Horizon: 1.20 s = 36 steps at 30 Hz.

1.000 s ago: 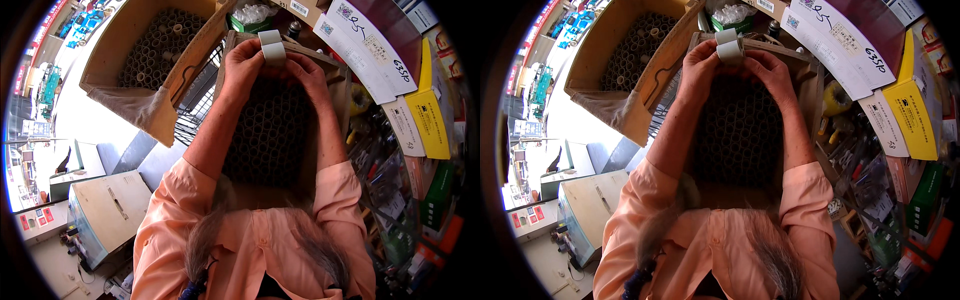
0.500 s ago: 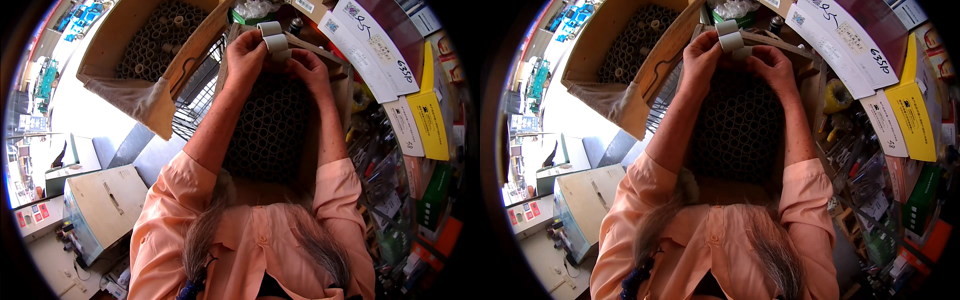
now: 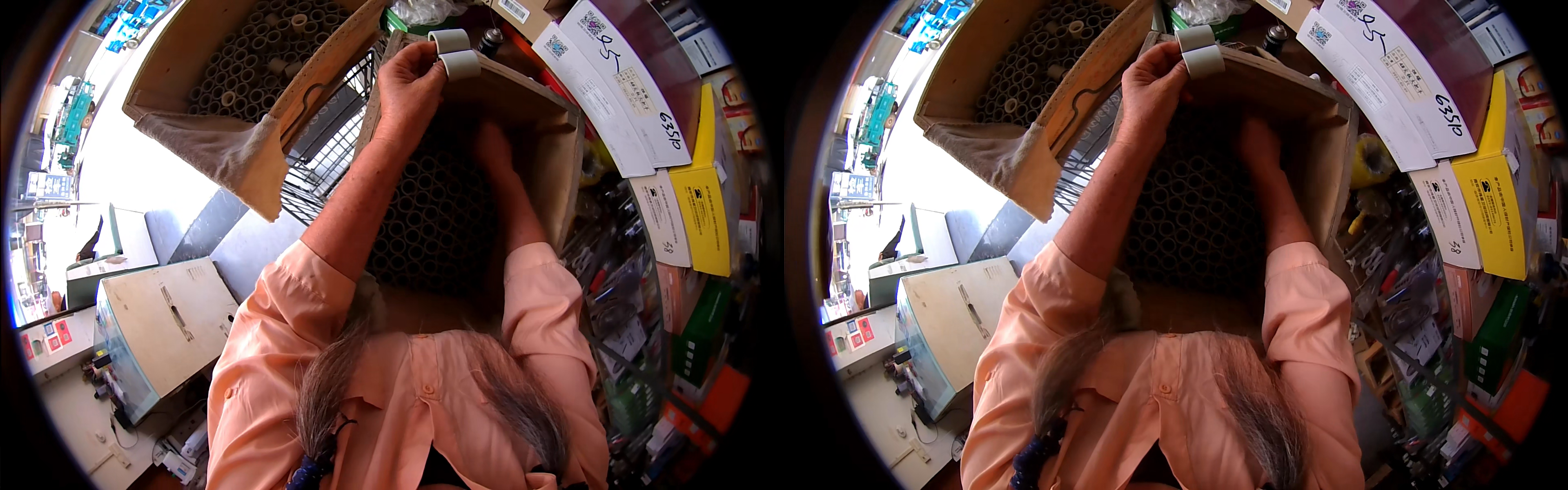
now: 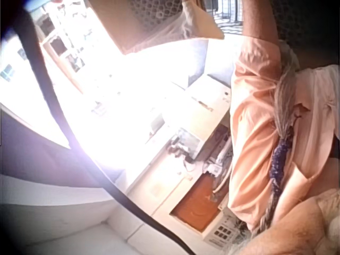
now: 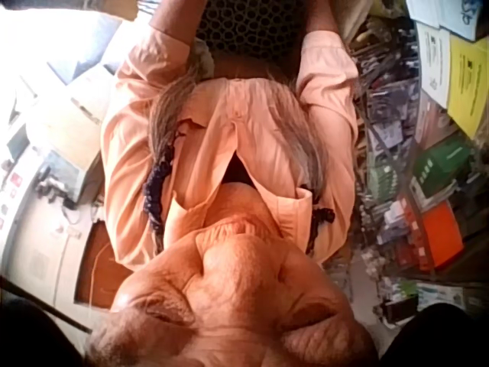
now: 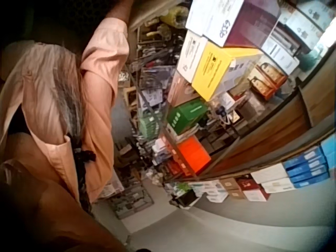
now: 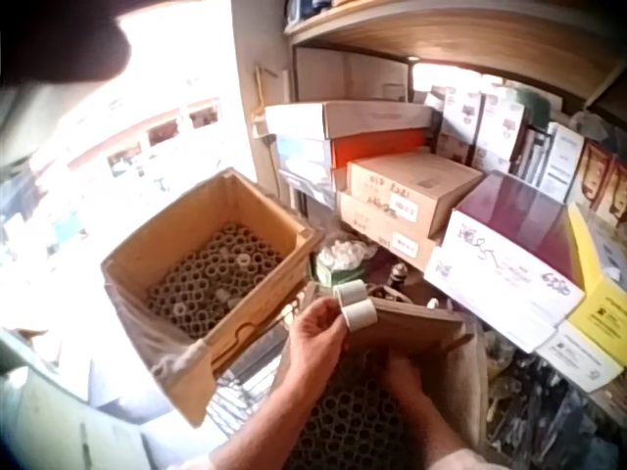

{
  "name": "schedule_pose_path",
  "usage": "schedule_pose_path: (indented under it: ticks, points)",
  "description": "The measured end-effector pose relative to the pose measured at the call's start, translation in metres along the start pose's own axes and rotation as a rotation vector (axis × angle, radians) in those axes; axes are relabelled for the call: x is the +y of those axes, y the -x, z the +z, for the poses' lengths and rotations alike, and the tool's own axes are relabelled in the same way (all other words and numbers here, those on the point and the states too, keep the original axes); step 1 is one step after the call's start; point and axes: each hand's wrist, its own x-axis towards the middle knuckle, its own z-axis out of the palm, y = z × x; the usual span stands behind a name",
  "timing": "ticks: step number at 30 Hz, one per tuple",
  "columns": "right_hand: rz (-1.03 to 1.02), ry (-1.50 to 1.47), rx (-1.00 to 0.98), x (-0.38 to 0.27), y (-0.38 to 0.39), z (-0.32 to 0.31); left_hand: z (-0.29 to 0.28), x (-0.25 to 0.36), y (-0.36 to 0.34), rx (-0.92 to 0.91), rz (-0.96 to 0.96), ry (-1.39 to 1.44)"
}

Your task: The person repeatedly picks up small white cylindrical objects from a wooden crate and places them into a second wooden crate. The person handles the cylinders one by one, transferring them between the two containers in a repetitive sorting motion.

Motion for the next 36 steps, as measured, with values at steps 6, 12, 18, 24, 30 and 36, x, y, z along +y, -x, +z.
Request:
schedule_pose_path:
  ticks: [6,12,18,24,30,36]
  points:
    - [-0.183,0.123,0.017,0.025,0.000,0.021,0.001,-0.002,-0.003,-0.021,0.021,0.031]
    - [-0.165,0.194,-0.002,0.018,0.006,0.020,0.001,-0.006,-0.006,-0.017,0.028,0.036]
    - [-0.161,0.191,-0.038,0.012,0.006,0.013,0.000,-0.001,-0.003,-0.031,-0.021,-0.002]
    - [-0.166,0.033,0.026,0.015,-0.008,0.000,0.001,-0.001,-0.004,-0.088,-0.051,-0.006]
    - [0.029,-1.102,-0.207,-0.044,0.012,-0.076,-0.001,-0.005,-0.005,-0.088,-0.023,-0.053]
    - [-0.137,-1.314,-0.271,-0.046,0.024,-0.090,0.002,-0.017,-0.005,-0.065,0.176,-0.307]
